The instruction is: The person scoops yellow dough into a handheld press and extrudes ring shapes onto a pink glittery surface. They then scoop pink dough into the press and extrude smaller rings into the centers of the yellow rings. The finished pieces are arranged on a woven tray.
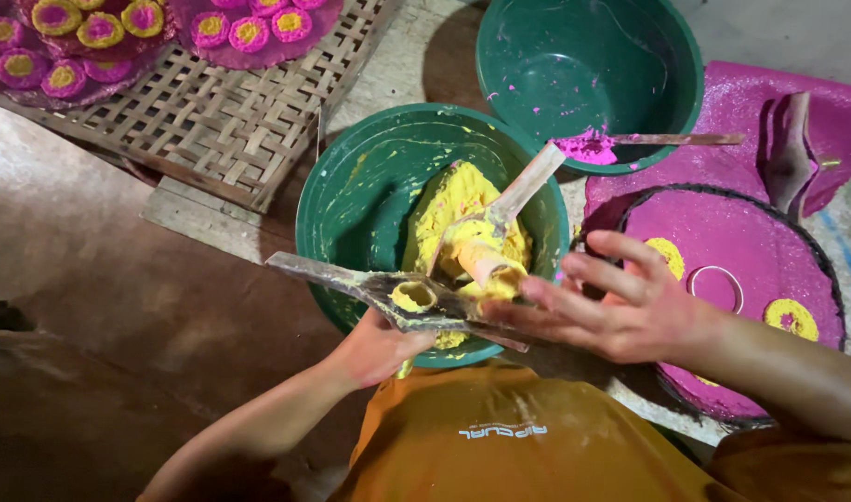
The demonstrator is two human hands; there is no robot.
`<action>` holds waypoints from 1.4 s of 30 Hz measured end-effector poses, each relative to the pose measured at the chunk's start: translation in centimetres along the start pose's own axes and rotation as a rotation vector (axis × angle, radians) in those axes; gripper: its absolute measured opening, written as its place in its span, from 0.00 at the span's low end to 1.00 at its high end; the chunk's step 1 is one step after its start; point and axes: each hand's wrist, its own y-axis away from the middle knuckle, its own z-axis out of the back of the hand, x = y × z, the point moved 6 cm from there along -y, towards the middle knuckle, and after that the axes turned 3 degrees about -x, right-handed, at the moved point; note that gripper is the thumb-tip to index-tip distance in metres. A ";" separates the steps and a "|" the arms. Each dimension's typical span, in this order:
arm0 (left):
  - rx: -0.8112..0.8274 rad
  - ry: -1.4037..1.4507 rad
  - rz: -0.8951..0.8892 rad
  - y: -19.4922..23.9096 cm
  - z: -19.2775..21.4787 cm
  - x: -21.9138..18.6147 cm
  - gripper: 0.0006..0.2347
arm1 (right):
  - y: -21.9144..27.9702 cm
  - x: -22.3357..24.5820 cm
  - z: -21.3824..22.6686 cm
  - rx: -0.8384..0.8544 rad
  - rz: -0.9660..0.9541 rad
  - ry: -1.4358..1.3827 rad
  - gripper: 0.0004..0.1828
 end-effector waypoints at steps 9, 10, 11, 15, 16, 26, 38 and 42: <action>-0.119 0.002 -0.079 0.3 1.8 -0.2 0.24 | 0.0 -1.3 -2.7 0.091 -0.250 -0.217 0.33; -0.125 0.033 -0.112 0.2 2.3 -0.6 0.24 | -0.1 -1.6 -3.1 0.069 -0.309 -0.296 0.32; -0.152 -0.002 -0.234 0.6 3.1 -1.6 0.23 | -0.1 -1.9 -3.7 0.047 -0.369 -0.374 0.30; -0.494 -0.400 -0.543 1.6 6.5 -4.7 0.21 | 2.0 -0.5 -12.2 0.634 -0.862 -0.732 0.36; -0.634 -0.565 -0.563 2.1 7.1 -5.1 0.21 | 3.9 1.5 -15.2 1.033 -1.009 -0.719 0.43; -0.611 0.452 -0.753 -0.4 8.1 -1.2 0.29 | 5.1 8.0 -20.7 1.108 -0.226 -0.487 0.22; -0.822 -0.274 -0.849 0.2 7.4 -1.6 0.30 | 3.0 4.6 -26.0 1.156 0.070 -0.237 0.09; -0.869 -0.379 -0.837 0.3 7.6 -1.7 0.30 | 6.3 6.7 -27.0 1.104 -0.093 -0.357 0.09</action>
